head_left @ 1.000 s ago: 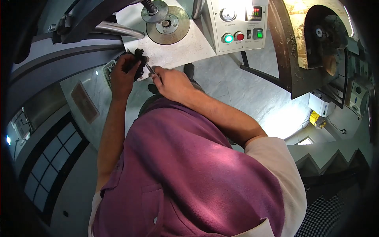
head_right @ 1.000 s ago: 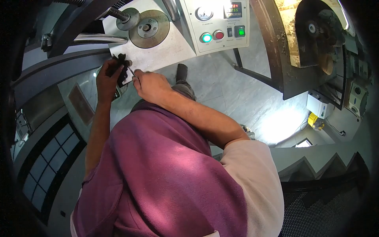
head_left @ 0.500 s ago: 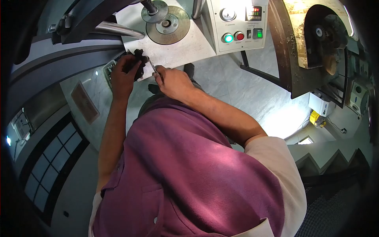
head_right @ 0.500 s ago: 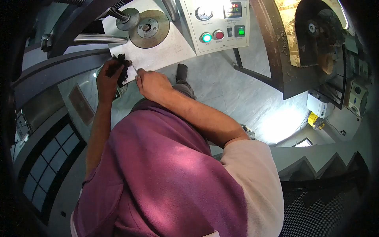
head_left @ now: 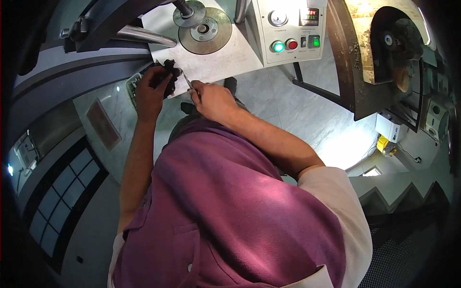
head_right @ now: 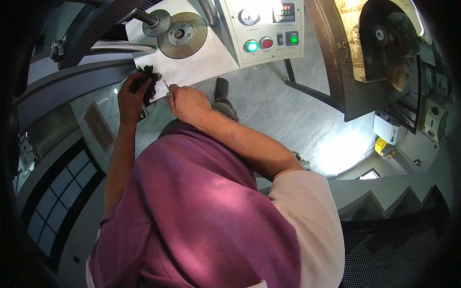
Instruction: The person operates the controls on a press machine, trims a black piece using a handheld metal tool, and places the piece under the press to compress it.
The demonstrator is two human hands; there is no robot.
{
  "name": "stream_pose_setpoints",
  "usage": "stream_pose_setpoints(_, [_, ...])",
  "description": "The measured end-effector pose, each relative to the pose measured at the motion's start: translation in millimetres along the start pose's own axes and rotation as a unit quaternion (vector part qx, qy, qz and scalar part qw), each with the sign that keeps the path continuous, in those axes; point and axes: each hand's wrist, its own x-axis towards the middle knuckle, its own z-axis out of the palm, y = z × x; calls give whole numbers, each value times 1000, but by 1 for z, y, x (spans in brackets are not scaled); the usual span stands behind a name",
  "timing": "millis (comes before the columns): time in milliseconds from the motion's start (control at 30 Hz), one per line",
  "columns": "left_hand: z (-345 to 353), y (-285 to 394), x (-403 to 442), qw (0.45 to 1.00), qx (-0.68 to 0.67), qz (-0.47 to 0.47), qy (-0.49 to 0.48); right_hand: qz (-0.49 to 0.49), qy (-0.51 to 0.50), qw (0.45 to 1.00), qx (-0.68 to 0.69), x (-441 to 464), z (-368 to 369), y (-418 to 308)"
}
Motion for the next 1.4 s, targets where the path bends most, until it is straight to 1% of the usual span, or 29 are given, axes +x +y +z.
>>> stream_pose_setpoints(67, [1, 1, -1, 1000, 7, 2, 3, 6, 9, 1000, 7, -2, 0, 0])
stream_pose_setpoints(133, [1, 3, -1, 1000, 14, 6, 8, 11, -2, 1000, -11, 0, -2, 1])
stream_pose_setpoints(233, [1, 5, -1, 1000, 4, 3, 1, 14, -8, 1000, 14, 0, -11, -3])
stream_pose_setpoints(333, [0, 4, 1, 1000, 22, 9, 6, 15, -20, 1000, 4, 1, -12, -2])
stream_pose_setpoints(467, [-2, -3, 3, 1000, -14, -11, -20, 43, -15, 999, 13, 1, -9, -7])
stream_pose_setpoints(533, [-1, -3, 4, 999, -21, -17, -24, 22, -4, 1000, 16, 0, 0, -4])
stream_pose_setpoints(667, [-2, 2, 2, 1000, -6, -14, -17, 13, 21, 999, 30, 0, 12, -1])
stream_pose_setpoints(733, [-1, 2, 2, 1000, 5, -9, -14, 1, -8, 999, 45, 1, 10, -2])
stream_pose_setpoints(767, [-1, 1, 2, 1000, -10, -13, -13, 1, -7, 999, 44, 3, 10, 0])
stream_pose_setpoints(833, [0, -2, 2, 999, -24, -17, -12, 33, -72, 994, 69, 5, 11, 2])
stream_pose_setpoints(867, [0, -4, 3, 1000, -16, -16, -11, 32, -73, 994, 69, 5, 10, 1])
stream_pose_setpoints(933, [-1, -2, 1, 1000, -8, -17, -10, 52, -89, 986, 135, 2, 0, -9])
stream_pose_setpoints(1000, [0, 4, -1, 999, -19, -33, -11, 49, -85, 988, 116, 3, 5, -3])
stream_pose_setpoints(1167, [1, -6, -4, 999, -24, -38, -2, 38, -63, 996, 56, 2, 9, 0])
stream_pose_setpoints(1233, [3, -4, -5, 999, -33, -38, 7, 7, 32, 999, -1, 2, 17, -1])
stream_pose_setpoints(1267, [3, -2, -5, 999, -32, -39, 5, 7, 32, 999, -1, 2, 16, 0])
stream_pose_setpoints(1333, [3, -2, -5, 999, -30, -42, 4, 8, -1, 998, 59, 2, 11, -4])
stream_pose_setpoints(1367, [3, -3, -5, 998, -39, -45, 2, 8, -1, 998, 59, 2, 10, -3])
stream_pose_setpoints(1400, [3, -4, -5, 998, -48, -49, 1, 17, -27, 998, 46, 3, 9, -2])
